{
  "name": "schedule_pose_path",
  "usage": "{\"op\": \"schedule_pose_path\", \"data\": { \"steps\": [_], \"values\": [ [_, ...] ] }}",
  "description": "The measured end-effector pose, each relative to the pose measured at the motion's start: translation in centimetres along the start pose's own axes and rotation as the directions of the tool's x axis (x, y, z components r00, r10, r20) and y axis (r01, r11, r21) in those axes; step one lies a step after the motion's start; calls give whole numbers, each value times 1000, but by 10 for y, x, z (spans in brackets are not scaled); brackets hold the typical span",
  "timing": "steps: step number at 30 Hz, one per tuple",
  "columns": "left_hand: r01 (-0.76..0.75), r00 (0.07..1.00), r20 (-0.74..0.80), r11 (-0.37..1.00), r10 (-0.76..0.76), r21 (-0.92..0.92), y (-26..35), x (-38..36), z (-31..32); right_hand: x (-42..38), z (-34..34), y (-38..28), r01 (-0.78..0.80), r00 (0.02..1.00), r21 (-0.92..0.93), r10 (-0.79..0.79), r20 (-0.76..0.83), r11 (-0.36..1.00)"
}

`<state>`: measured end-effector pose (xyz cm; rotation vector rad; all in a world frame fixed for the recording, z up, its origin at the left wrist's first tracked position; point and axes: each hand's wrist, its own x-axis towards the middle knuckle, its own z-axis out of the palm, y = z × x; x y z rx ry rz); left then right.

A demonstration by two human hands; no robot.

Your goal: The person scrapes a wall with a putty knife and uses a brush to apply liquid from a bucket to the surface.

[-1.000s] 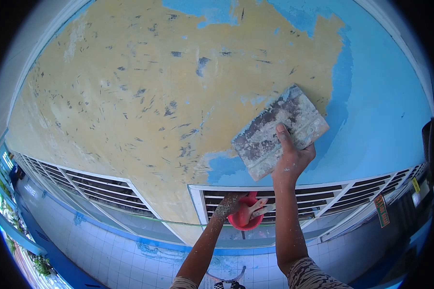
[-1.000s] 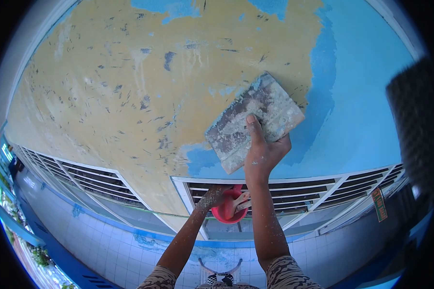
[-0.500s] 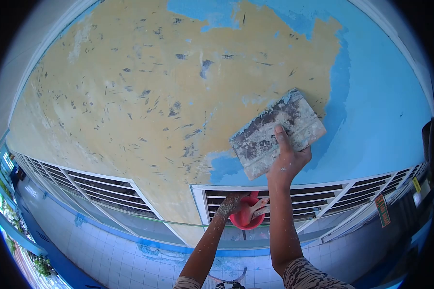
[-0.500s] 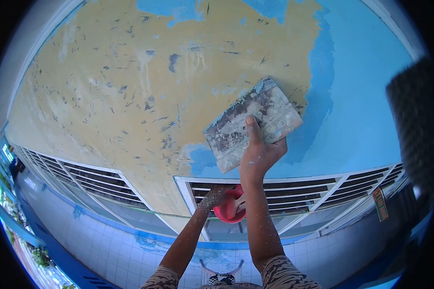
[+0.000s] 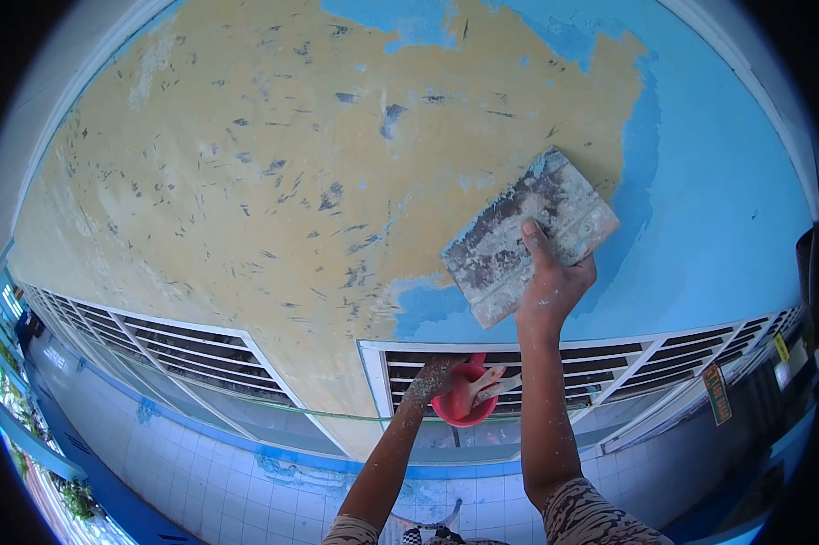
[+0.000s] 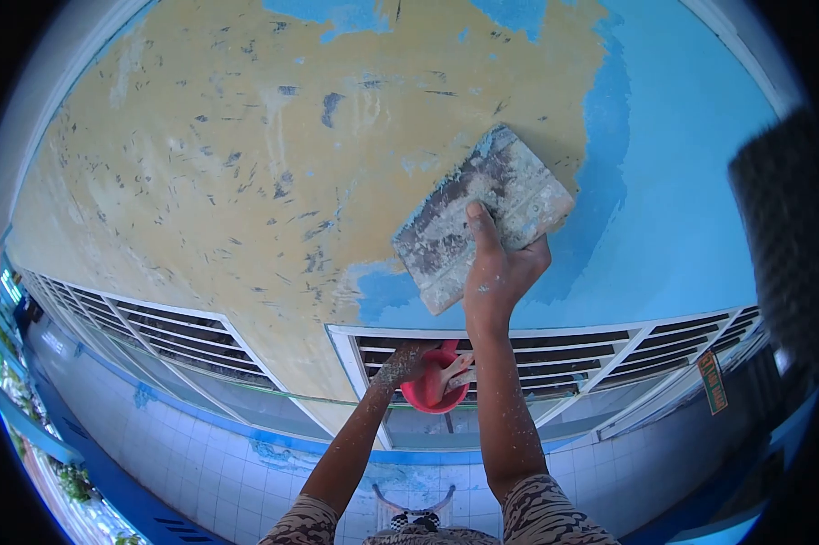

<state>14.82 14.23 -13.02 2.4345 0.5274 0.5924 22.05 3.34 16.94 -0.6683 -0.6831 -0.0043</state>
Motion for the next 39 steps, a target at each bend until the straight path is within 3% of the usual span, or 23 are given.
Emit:
{"op": "schedule_pose_path", "data": {
  "steps": [2, 6, 8, 10, 12, 15, 16, 19, 21, 22, 25, 26, 28, 30, 32, 35, 36, 37, 39],
  "values": [
    [-9, 1000, -21, 997, 11, 75, 11, -4, -4, -2, 2, 2, 5, 1000, -30, -4, 24, 1000],
    [-31, 999, 21, 999, 30, 44, 2, 0, 2, 1, -2, 4, 41, 999, 5, -41, 24, 999],
    [48, 995, 83, 999, -47, -12, -1, 4, 1, 2, -7, 6, 24, 999, 29, -25, 47, 999],
    [-12, 999, 32, 1000, 13, -9, -2, 2, 3, 0, -7, 3, -14, 998, -11, 15, 59, 1000],
    [-91, 991, -86, 987, 103, 131, -1, 0, 6, 6, 10, 6, 17, 996, -5, -16, 90, 1000],
    [-41, 999, -21, 999, 41, -9, -10, 3, 11, 5, 27, 4, 30, 995, -22, -28, 93, 999],
    [-40, 999, 18, 999, 39, 36, -15, 4, 12, 3, 28, 2, 21, 996, -34, -18, 85, 999],
    [-48, 998, -27, 999, 48, -7, -6, 2, 5, -6, 17, 9, 61, 995, 25, -63, 81, 998],
    [-105, 987, -109, 988, 117, 110, 2, 1, 4, -4, 27, 5, 50, 996, 60, -54, 72, 997],
    [-105, 988, -100, 989, 116, 109, 3, 0, 3, 0, 37, 4, 53, 995, 19, -55, 82, 998],
    [88, 987, 137, 995, -81, -47, 1, 2, -2, 0, 29, 7, 74, 994, -34, -71, 88, 997],
    [87, 988, 134, 995, -81, -42, 0, -1, -1, -3, 24, 7, 96, 992, -37, -93, 82, 995],
    [-75, 994, -68, 991, 83, 111, 0, 1, 5, -7, 23, 7, 75, 994, -12, -74, 77, 997],
    [-81, 994, -67, 990, 89, 116, -6, 2, 8, -9, 36, 5, 78, 995, 24, -79, 61, 997],
    [-24, 1000, -5, 998, 24, 66, -13, 2, 14, 0, 50, 0, 111, 990, 3, -110, 88, 994],
    [2, 1000, 4, 999, -3, 42, -13, 4, 13, 20, 48, -6, 173, 947, -112, -134, 292, 978],
    [31, 999, 31, 999, -32, 43, -9, 3, 12, 27, 36, -14, 171, 950, -210, -105, 294, 963],
    [-13, 1000, -28, 999, 14, 37, -15, 2, 19, 37, 22, -19, 199, 947, -217, -131, 294, 956],
    [-5, 1000, -13, 1000, 6, 31, -7, 4, 8, 56, 8, -37, 110, 963, -204, -53, 266, 973]
  ]
}}
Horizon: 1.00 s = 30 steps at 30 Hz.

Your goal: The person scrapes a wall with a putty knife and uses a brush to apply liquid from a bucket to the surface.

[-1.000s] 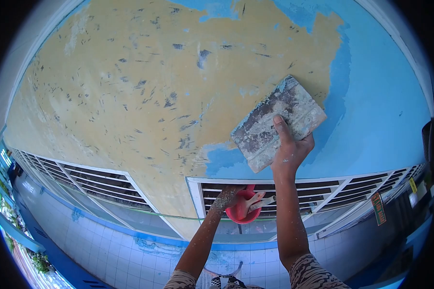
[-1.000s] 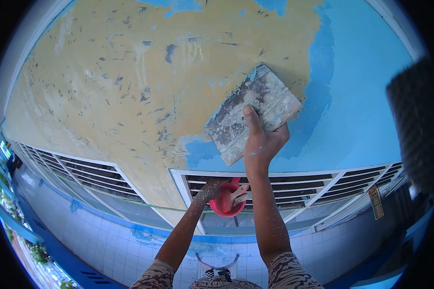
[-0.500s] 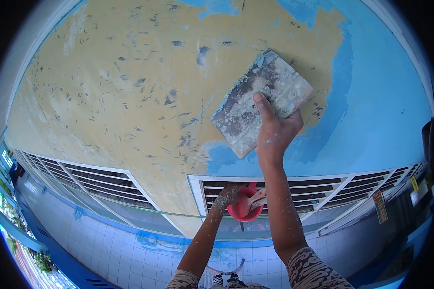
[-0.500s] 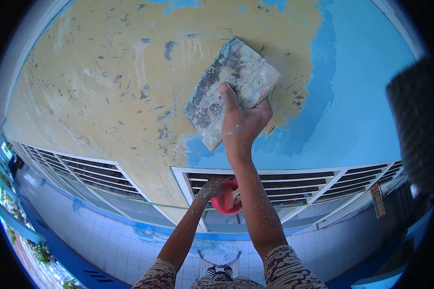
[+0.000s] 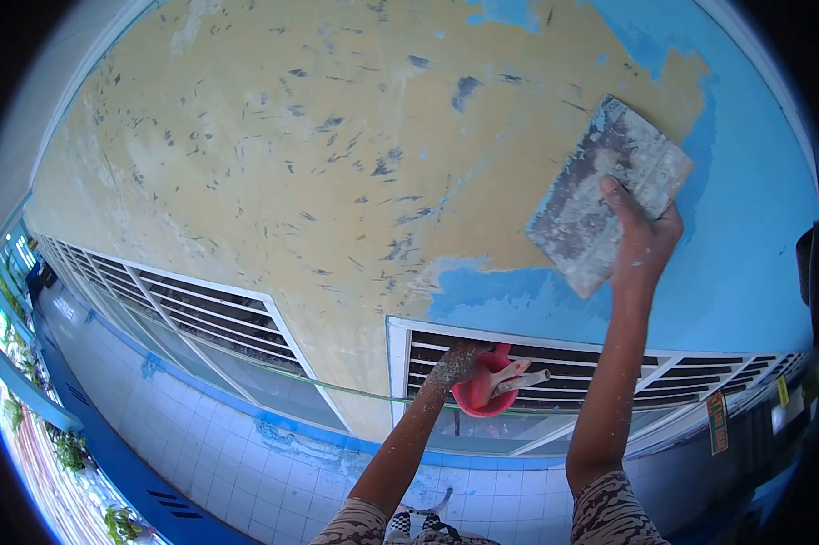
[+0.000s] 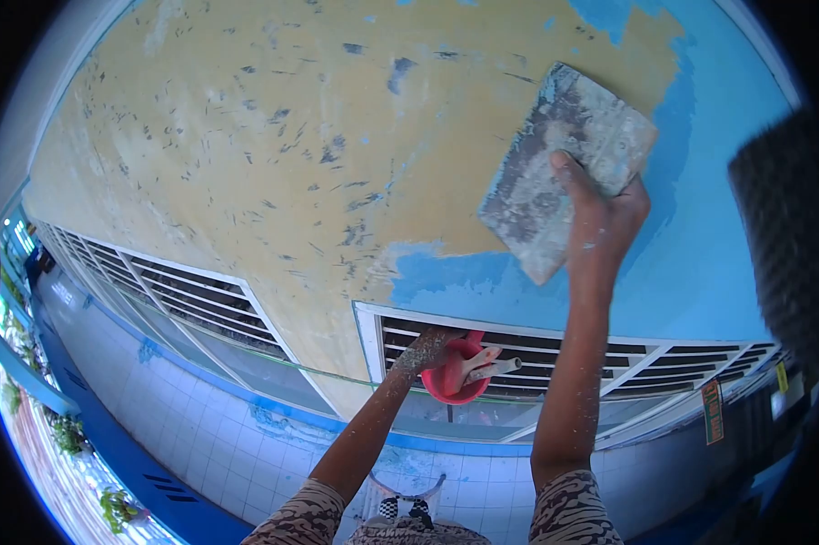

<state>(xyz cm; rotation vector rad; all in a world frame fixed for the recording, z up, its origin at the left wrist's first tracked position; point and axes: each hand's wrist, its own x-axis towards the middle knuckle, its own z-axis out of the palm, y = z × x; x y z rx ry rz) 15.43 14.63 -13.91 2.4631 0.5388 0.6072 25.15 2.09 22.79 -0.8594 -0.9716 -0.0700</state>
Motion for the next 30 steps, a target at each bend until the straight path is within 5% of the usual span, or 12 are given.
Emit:
{"op": "schedule_pose_path", "data": {
  "steps": [5, 10, 15, 17, 19, 24, 28, 30],
  "values": [
    [-30, 999, 9, 1000, 30, -4, 4, -1, -1, 15, 25, -18, 95, 973, -241, -39, 226, 966],
    [-24, 1000, -20, 1000, 23, -16, 8, -3, -1, -4, 68, -2, 372, 780, -442, -17, 625, 816],
    [-22, 998, 62, 998, 19, 51, 14, -2, -15, -63, 91, 33, 616, 605, -478, 13, 796, 627],
    [8, 997, 75, 1000, -8, -3, 8, -4, -6, -97, 98, 55, 635, 548, -437, 28, 836, 638],
    [-22, 994, -104, 993, 10, -115, -12, -4, 20, -126, 107, 71, 624, 473, -441, 137, 870, 645],
    [-33, 996, -81, 999, 31, -23, -6, -5, 11, -164, 106, 71, 599, 361, -266, 42, 931, 755],
    [-26, 998, -56, 999, 28, 46, -1, -9, 1, -176, 27, 10, 277, 638, -346, 97, 764, 896],
    [-22, 999, -29, 996, 25, 82, 3, -10, -6, -180, -24, -7, -19, 769, -190, 136, 625, 982]
  ]
}}
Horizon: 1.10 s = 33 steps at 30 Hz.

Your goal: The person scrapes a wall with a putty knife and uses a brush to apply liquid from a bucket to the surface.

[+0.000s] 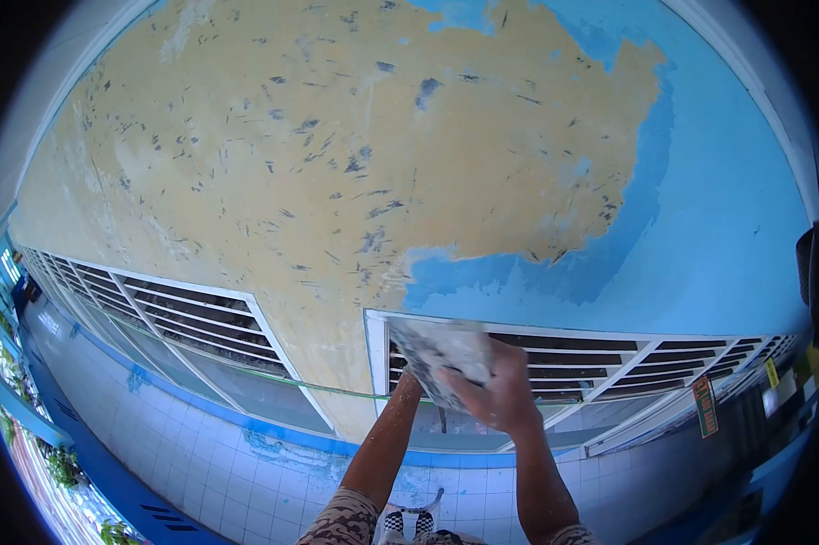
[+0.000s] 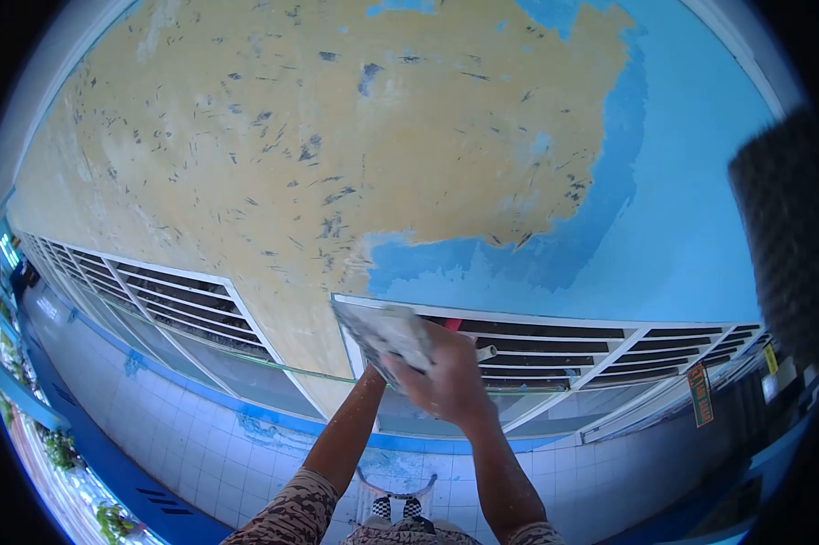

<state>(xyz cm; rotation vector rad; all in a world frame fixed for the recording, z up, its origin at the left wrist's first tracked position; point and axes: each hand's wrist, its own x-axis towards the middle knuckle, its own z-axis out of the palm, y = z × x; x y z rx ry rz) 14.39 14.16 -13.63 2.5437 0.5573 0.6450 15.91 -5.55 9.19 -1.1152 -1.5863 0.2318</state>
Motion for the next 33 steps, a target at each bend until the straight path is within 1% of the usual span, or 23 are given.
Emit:
{"op": "schedule_pose_path", "data": {
  "steps": [1, 2, 3, 4, 6, 8, 9, 11, 12, 13, 14, 15, 17, 18, 19, 20, 21, 23, 25, 27, 29, 31, 33],
  "values": [
    [-1, 1000, 17, 1000, 1, 20, 3, 0, -5, -26, -27, 2, -228, 974, 47, 227, 21, 972],
    [-3, 999, 36, 999, 1, 40, 4, 0, -7, -52, -45, 1, -415, 903, 85, 421, -83, 906],
    [-5, 998, 56, 998, 1, 60, 4, 0, -9, -77, -65, 5, -523, 824, 182, 549, -140, 833],
    [81, 988, 143, 990, -63, -118, 3, 2, -11, -102, -81, 14, -581, 738, 306, 647, -194, 754],
    [69, 992, 115, 987, -53, -145, 14, -9, -18, -144, -111, 23, -561, 675, 529, 722, -155, 637],
    [11, 1000, 19, 992, -9, -129, 16, -23, -18, -204, -132, 50, -677, 479, 545, 858, -184, 495],
    [11, 1000, 25, 992, -8, -126, 18, -29, -20, -227, -135, 61, -675, 476, 550, 860, -185, 492],
    [-6, 998, 55, 983, 16, -184, 24, -44, -27, -275, -133, 84, -738, 265, 628, 962, -66, 247],
    [-31, 1000, 0, 988, 31, -154, 24, -54, -23, -319, -129, 113, -736, 258, 634, 964, -62, 238],
    [-27, 1000, 10, 988, 29, -152, 23, -63, -22, -371, -121, 150, -970, 223, 15, 907, -358, 244],
    [6, 999, 53, 982, 4, -188, 22, -72, -22, -406, -112, 170, -821, 358, -569, 742, -567, -39],
    [40, 995, 97, 974, -19, -221, 23, -82, -22, -419, -103, 170, -730, 432, -679, 720, -543, -74],
    [96, 990, 123, 978, -74, -186, 27, -107, -21, -476, -99, 201, -899, 406, -393, 698, -590, 191],
    [65, 994, 99, 973, -44, -220, 19, -124, -10, -455, -86, 184, -904, 403, -387, 666, -627, 183],
    [34, 997, 78, 967, -15, -251, 16, -135, -4, -428, -74, 175, -819, 437, -573, 691, -576, 40],
    [149, 983, 149, 947, -110, -284, 34, -145, -14, -409, -67, 169, -799, 478, -590, 714, -512, 111],
    [157, 980, 165, 946, -113, -285, 42, -154, -17, -394, -62, 163, -778, 514, -601, 732, -446, 180],
    [406, 887, 274, 910, -370, -85, 53, -176, -13, -355, -50, 151, -866, 499, -260, 753, -429, 426],
    [418, 891, 249, 901, -380, -118, 53, -198, -3, -313, -37, 134, -876, 434, 0, 789, -434, 482],
    [435, 889, 225, 888, -398, -149, 46, -219, 9, -291, -29, 131, -806, 472, 151, 776, -418, 572],
    [374, 927, 103, 899, -360, -228, 37, -241, 25, -270, -21, 126, -793, 446, 226, 792, -417, 565],
    [448, 894, 122, 861, -431, -240, 39, -255, 28, -255, -13, 117, -774, 420, 297, 804, -421, 560],
    [479, 873, 32, 844, -486, -240, 40, -262, 28, -245, -7, 112, -698, 418, 396, 789, -451, 596]
  ]
}}
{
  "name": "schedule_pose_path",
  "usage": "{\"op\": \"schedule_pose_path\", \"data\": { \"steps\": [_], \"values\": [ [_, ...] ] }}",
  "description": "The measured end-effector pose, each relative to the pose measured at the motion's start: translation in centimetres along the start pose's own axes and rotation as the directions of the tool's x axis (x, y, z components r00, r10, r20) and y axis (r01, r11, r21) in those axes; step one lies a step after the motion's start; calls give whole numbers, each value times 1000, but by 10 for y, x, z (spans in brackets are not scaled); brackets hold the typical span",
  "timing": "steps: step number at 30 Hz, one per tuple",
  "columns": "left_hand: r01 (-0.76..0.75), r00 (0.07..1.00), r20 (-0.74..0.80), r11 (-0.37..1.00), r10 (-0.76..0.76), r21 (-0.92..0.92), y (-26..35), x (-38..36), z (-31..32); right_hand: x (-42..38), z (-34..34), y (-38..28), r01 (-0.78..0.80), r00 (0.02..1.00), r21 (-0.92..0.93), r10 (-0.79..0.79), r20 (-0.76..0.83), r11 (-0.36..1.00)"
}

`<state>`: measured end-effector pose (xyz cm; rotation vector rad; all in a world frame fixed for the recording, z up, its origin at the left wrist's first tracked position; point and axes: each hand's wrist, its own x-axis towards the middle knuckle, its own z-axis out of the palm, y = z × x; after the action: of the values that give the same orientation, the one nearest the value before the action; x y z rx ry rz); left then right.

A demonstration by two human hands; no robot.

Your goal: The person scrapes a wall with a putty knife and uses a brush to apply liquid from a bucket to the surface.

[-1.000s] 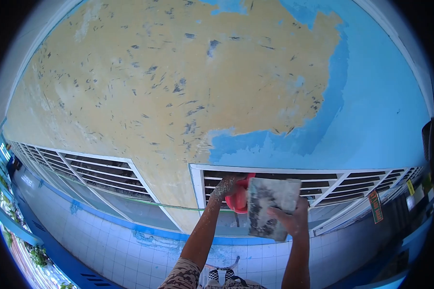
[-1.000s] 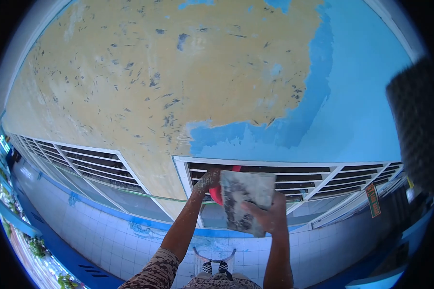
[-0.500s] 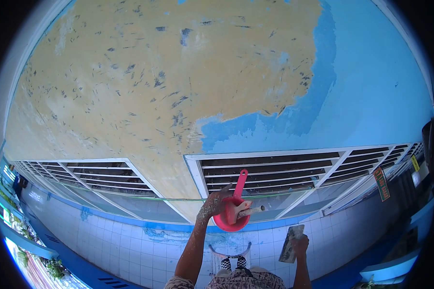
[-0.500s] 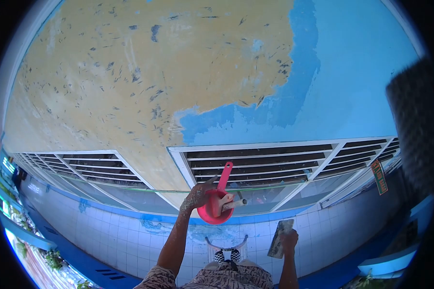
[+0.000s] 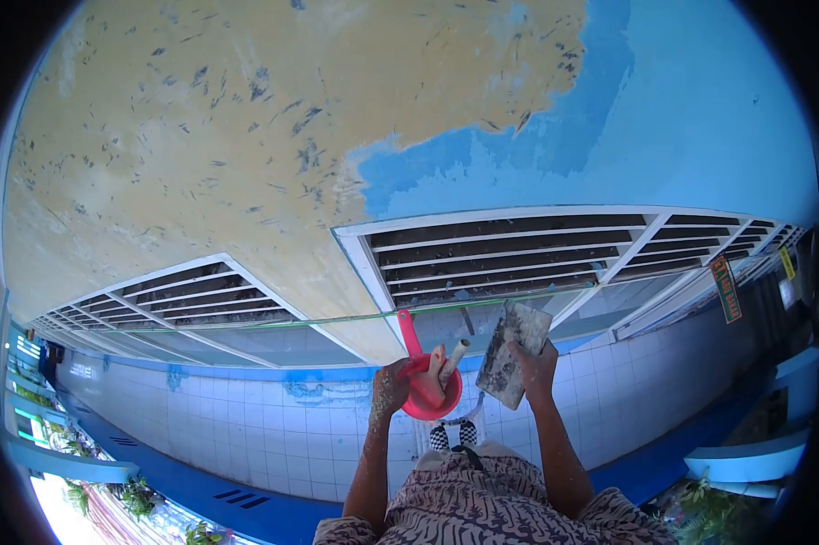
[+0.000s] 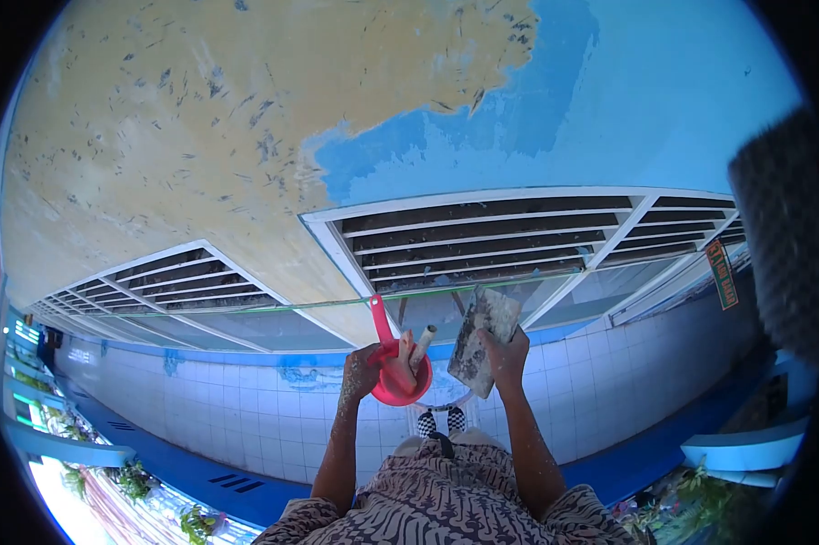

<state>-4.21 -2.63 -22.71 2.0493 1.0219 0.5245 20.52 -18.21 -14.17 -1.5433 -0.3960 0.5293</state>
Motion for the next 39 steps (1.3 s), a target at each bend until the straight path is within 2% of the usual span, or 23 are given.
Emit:
{"op": "schedule_pose_path", "data": {
  "steps": [1, 2, 4, 6, 8, 9, 10, 13, 17, 20, 22, 26, 28, 35, 37, 38, 39],
  "values": [
    [71, 997, -13, 995, -72, -65, 0, -4, 1, 1, 2, 8, -24, 1000, 52, 24, 8, 998],
    [75, 997, -11, 995, -76, -65, 5, -6, -1, -1, 5, 5, -28, 1000, 50, 28, 9, 998],
    [133, 984, -110, 988, -142, -83, 15, -9, -3, -7, 16, 1, 10, 1000, 115, -7, -27, 993],
    [147, 974, -160, 986, -159, -80, 17, -9, 1, -14, 25, 1, 59, 998, 96, -56, -34, 994],
    [156, 962, -213, 985, -169, -76, 18, -10, 6, -22, 35, -2, 121, 991, 36, -118, -64, 992],
    [155, 956, -241, 986, -167, -66, 19, -9, 9, -25, 38, 5, 152, 984, -51, -156, -81, 987],
    [153, 949, -269, 987, -163, -57, 19, -7, 11, -28, 41, 10, 156, 984, -48, -160, -84, 987],
    [194, 935, -281, 976, -214, -98, 31, -6, 16, -42, 51, 11, 34, 994, -292, -62, -86, 956],
    [200, 936, -274, 974, -223, -109, 42, -8, 26, -47, 60, 30, 56, 996, -404, -81, -45, 913],
    [174, 931, -314, 983, -186, -64, 43, -13, 36, -45, 58, 50, 70, 996, -413, -90, -29, 908],
    [185, 930, -298, 975, -214, -123, 44, -18, 39, -43, 56, 57, 52, 997, -425, -67, -21, 904],
    [205, 934, -275, 972, -229, -114, 50, -27, 39, -44, 53, 53, 21, 1000, -445, -21, 5, 895],
    [233, 945, -217, 969, -246, -84, 50, -30, 39, -43, 52, 57, 51, 999, -441, -49, 14, 896],
    [153, 977, -141, 987, -160, -55, 63, -46, 22, -33, 32, 50, 94, 990, -394, -45, 131, 914],
    [177, 984, 33, 937, -176, -301, 69, -47, 11, -31, 29, 37, 78, 990, -372, -27, 141, 925],
    [174, 984, 33, 937, -173, -302, 64, -46, 11, -30, 27, 29, 58, 989, -348, -5, 151, 936],
    [163, 986, 123, 856, -117, -491, 57, -46, 13, -31, 27, 24, 57, 989, -348, -5, 149, 936]
  ]
}}
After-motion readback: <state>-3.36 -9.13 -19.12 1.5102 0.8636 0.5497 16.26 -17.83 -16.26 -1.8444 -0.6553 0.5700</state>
